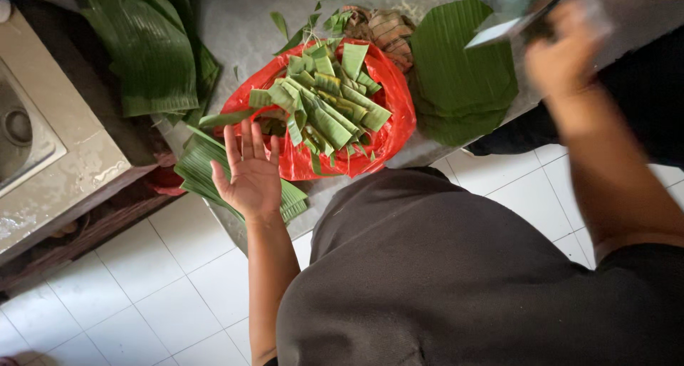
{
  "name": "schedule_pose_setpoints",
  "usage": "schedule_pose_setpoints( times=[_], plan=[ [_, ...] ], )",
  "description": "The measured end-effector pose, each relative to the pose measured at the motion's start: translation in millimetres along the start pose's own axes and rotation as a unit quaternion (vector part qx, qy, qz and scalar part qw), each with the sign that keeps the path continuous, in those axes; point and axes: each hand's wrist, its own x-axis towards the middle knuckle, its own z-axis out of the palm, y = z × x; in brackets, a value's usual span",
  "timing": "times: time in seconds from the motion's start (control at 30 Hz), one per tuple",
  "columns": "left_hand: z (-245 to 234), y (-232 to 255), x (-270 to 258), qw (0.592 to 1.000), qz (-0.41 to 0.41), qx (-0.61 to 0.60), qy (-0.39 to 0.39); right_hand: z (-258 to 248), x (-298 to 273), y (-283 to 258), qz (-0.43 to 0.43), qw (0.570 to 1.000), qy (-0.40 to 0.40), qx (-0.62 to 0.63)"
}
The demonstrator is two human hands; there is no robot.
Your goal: The person prepares banana leaves by cutting them with scissors and stacking them on a table.
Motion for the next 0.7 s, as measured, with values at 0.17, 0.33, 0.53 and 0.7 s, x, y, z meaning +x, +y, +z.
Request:
schedule_pose_setpoints(
  times=[0.17,0.33,0.53,0.7],
  plan=[
    [-13,1,-14,0.999,0.009,0.002,0.037,67,-93,-4,0.142,0.942,-0.281,0.112],
    [-26,16,-29,0.998,0.017,0.034,0.053,64,-91,25,0.187,0.918,-0.273,0.217],
    [-46,42,-37,0.995,0.043,0.064,0.07,51,-59,103,0.398,0.901,-0.108,0.132],
    [-68,75,-36,0.988,0.083,0.104,0.077,36,-57,129,0.587,0.779,-0.217,-0.038]
  ],
)
